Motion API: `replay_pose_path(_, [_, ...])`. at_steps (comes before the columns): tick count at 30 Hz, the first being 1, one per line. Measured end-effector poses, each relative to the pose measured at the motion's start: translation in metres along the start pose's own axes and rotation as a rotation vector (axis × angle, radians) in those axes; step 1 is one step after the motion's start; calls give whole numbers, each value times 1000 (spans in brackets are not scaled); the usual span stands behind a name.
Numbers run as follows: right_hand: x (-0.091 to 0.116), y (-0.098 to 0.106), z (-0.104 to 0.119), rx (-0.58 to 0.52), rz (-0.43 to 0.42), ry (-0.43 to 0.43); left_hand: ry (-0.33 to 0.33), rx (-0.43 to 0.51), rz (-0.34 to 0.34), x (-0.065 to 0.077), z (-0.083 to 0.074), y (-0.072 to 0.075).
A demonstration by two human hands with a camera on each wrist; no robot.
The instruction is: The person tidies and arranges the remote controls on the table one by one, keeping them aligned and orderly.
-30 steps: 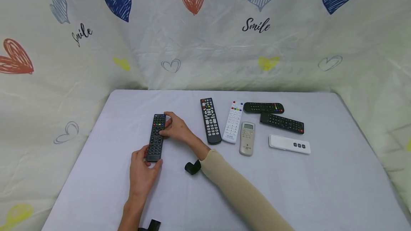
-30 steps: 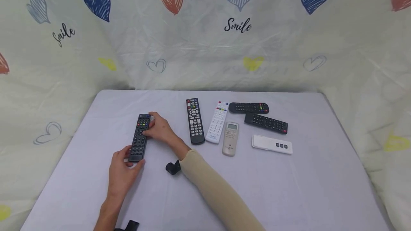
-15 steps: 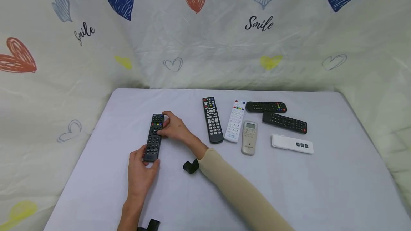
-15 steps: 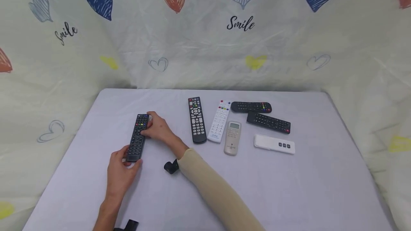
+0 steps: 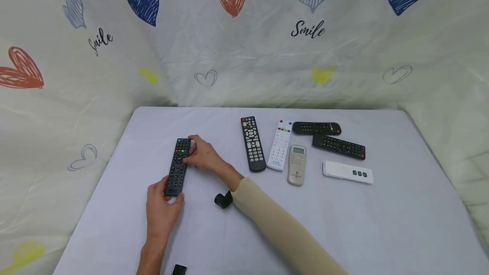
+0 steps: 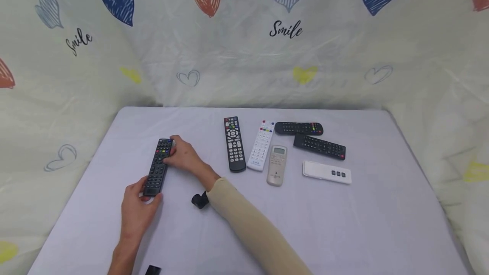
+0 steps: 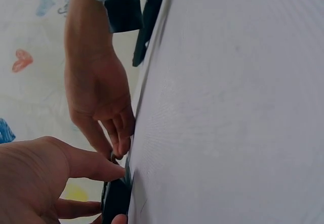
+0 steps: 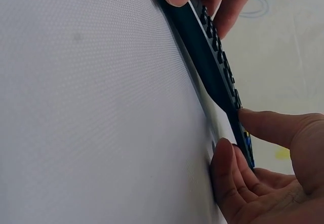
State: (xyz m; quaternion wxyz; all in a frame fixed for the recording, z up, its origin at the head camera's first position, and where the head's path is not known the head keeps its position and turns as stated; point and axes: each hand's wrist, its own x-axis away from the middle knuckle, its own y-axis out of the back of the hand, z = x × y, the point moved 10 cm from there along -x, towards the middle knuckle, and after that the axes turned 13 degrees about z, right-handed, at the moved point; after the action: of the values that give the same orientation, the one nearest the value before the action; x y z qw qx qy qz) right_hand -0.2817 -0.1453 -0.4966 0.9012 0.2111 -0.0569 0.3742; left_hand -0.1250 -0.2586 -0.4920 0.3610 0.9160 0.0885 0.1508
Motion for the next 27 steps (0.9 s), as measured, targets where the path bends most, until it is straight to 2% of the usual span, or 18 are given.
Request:
replay_pose_path(11, [-5, -4, 5, 53, 8, -17, 5, -7, -18, 0, 3, 5])
replay_pose_path(18, [-8, -7, 3, 87, 46, -49, 28, -7, 7, 1, 7, 5])
replay_pose_path(23, [-9, -6, 1, 63, 64, -48, 29, -12, 35, 0, 6, 3])
replay_pose_path(27, [-8, -6, -4, -17, 72, -53, 34, -12, 48, 1, 5, 2])
